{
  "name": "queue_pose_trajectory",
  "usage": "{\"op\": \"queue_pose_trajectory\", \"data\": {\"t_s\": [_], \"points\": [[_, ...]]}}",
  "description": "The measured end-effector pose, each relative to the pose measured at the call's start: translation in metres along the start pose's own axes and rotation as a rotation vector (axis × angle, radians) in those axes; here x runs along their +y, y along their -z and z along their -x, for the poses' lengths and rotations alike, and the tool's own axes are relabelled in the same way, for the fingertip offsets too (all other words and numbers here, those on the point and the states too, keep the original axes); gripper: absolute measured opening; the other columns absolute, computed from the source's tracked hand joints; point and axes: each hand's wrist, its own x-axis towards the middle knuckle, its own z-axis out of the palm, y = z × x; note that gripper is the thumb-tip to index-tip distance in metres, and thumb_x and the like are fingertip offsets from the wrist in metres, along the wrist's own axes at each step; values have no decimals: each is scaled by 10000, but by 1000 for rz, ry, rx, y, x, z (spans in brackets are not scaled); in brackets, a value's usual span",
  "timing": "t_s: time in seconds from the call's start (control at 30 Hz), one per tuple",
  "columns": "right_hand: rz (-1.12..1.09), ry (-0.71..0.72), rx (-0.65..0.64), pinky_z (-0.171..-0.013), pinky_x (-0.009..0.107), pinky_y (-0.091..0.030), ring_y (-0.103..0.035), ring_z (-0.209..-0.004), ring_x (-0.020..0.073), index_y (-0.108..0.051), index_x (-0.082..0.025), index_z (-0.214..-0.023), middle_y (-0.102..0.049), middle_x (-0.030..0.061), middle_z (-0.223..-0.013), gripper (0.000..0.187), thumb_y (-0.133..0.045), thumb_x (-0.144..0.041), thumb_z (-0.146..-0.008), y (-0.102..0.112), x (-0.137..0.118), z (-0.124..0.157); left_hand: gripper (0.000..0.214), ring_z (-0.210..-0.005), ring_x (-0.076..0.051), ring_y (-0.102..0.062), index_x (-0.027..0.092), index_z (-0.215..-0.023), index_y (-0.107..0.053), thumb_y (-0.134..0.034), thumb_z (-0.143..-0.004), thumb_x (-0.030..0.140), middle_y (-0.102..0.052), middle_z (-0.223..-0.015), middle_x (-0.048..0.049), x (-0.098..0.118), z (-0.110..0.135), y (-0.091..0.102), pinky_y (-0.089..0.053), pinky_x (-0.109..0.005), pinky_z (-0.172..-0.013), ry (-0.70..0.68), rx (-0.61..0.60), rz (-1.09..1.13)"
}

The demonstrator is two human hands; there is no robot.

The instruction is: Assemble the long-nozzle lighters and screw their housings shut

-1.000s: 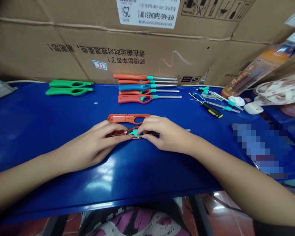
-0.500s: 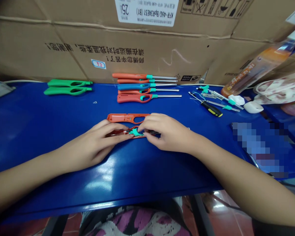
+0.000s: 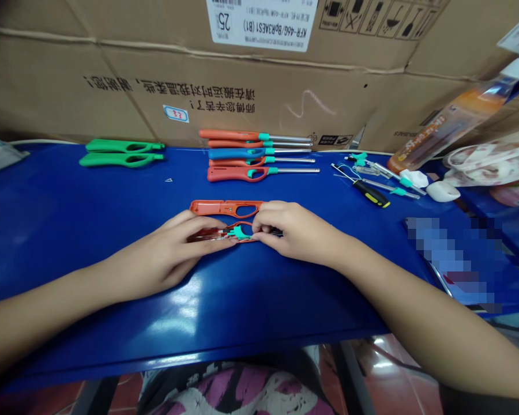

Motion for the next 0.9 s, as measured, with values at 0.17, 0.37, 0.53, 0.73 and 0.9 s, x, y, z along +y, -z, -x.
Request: {"op": "queue_pose_trajectory", "data": {"t_s": [0.17,0.37,0.53,0.73,0.9], "points": [[-23,-4,-61,-736,275,-493,-629,-825,150,-703,-189,-909,-674,44,-928,102,-613,-176,-954,4,-1,0,540,-1230,-299,-520,278,-1439,-576,-472,-958,57,-582,-1360,-140,0,0,0,-507,-520,-1018,7,-2,7],[-15,-2,-68,-741,285,-493,-631,-829,154,-714,-188,-916,-674,45,-924,120,-601,-167,-952,3,-3,1,524,-1180,-288,-541,278,-1417,-601,-470,-960,57,-593,-1337,-137,1,0,1,-506,-508,-996,15,3,19],[-36,31,100,-833,341,-531,-640,-911,184,-717,-211,-1056,-660,64,-998,164,-591,-189,-954,3,3,-2,494,-1164,-285,-563,278,-1407,-610,-478,-974,82,-599,-1351,-134,0,1,-2,-510,-494,-981,20,10,8],[207,-52,137,-1091,575,-430,-502,-1306,313,-698,-259,-1142,-544,122,-1356,262,-555,-156,-948,0,23,-2,416,-1213,-263,-582,284,-1384,-622,-476,-1021,144,-621,-1379,-102,-2,2,-4,-501,-466,-1017,29,63,23],[130,-126,93,-1018,502,-488,-586,-1156,273,-633,-207,-953,-576,121,-1250,32,-622,-196,-925,3,25,-3,318,-1175,-245,-625,248,-1284,-689,-586,-988,192,-678,-1311,-97,-5,1,2,-513,-434,-1014,0,217,18]]}}
